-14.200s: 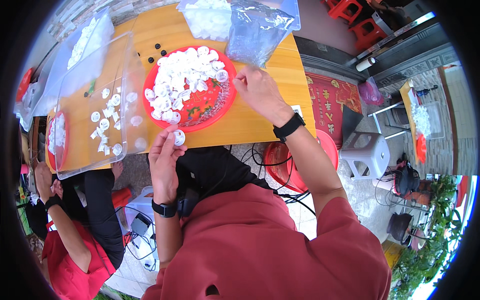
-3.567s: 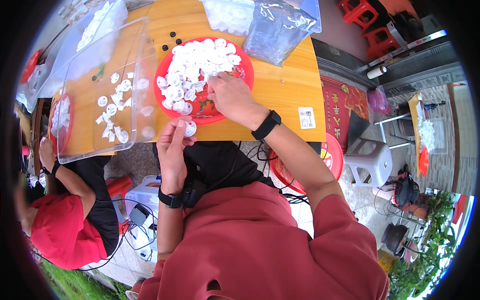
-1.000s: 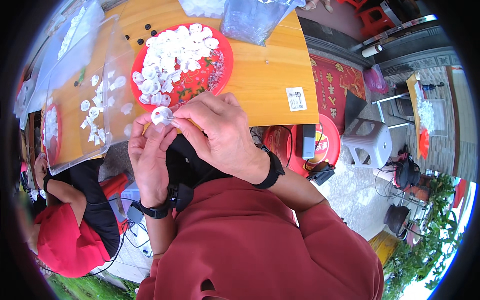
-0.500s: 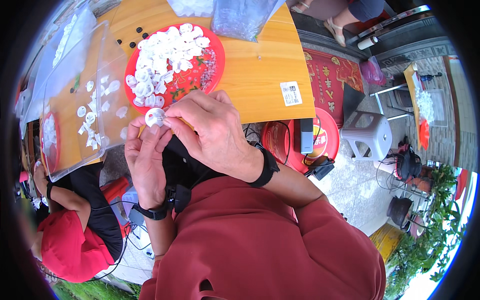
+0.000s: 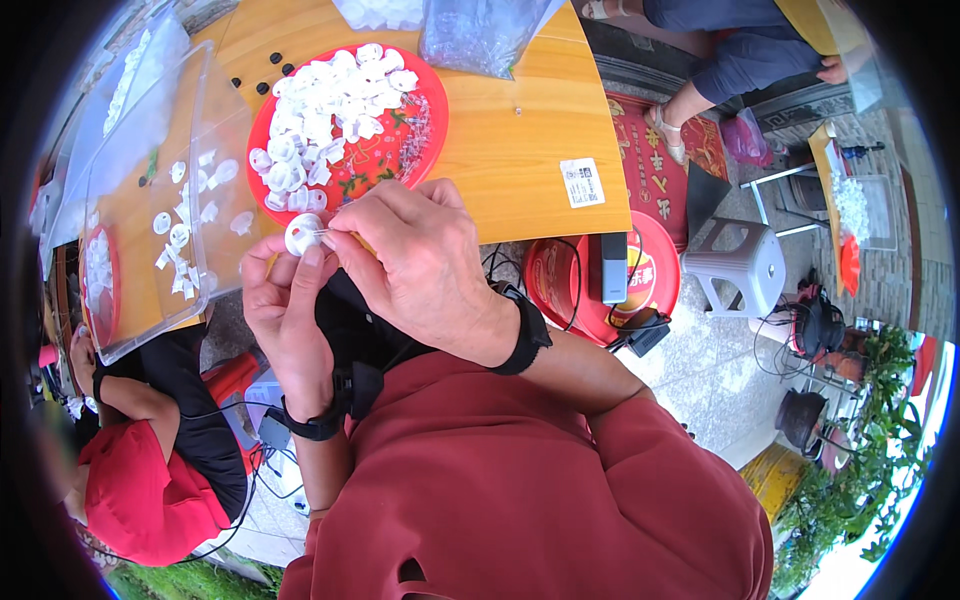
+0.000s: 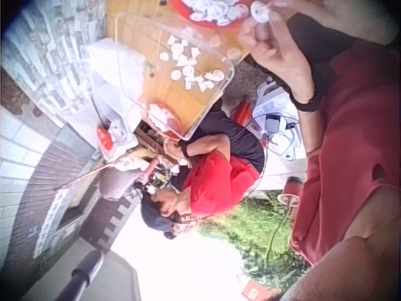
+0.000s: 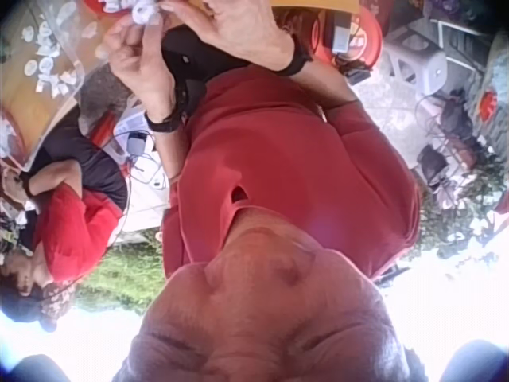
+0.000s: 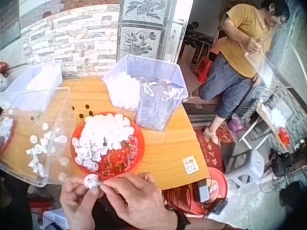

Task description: Assembling small white plastic components by inserting a smaller part into a base piece at a table.

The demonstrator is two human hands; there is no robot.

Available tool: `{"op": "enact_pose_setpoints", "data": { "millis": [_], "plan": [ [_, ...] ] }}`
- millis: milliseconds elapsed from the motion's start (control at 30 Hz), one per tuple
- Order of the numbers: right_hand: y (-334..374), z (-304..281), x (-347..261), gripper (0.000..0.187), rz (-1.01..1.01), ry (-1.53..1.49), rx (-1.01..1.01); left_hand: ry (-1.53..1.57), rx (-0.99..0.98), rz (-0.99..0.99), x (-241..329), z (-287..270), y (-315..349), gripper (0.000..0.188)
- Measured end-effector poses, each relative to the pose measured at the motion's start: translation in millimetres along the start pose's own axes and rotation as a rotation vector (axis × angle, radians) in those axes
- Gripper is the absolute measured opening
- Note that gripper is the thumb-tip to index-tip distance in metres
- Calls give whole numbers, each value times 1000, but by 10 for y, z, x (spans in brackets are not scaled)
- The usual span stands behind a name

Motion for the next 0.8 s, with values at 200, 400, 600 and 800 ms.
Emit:
{"op": "enact_pose_setpoints", "data": {
  "millis": [200,400,600,800],
  "plan": [
    [34,50,-14,14,92,-7,10,-112,42,107,36,58,25,26],
    [41,58,-31,14,72,20,55,-358,48,131,86,75,60,26],
    [62,89,-10,14,115,-27,50,-358,59,130,76,64,56,26],
    [57,88,-18,13,43,33,120,-363,58,135,73,83,57,26]
  ]
}}
Point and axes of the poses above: each hand's wrist, its own y-axis away from the middle knuckle, its own z-axis out of the palm, x = y × z, the point moved 4 cm from there along -y, towards the middle knuckle, and after that the axes turned 8 degrees about y, right-handed, at the moved point
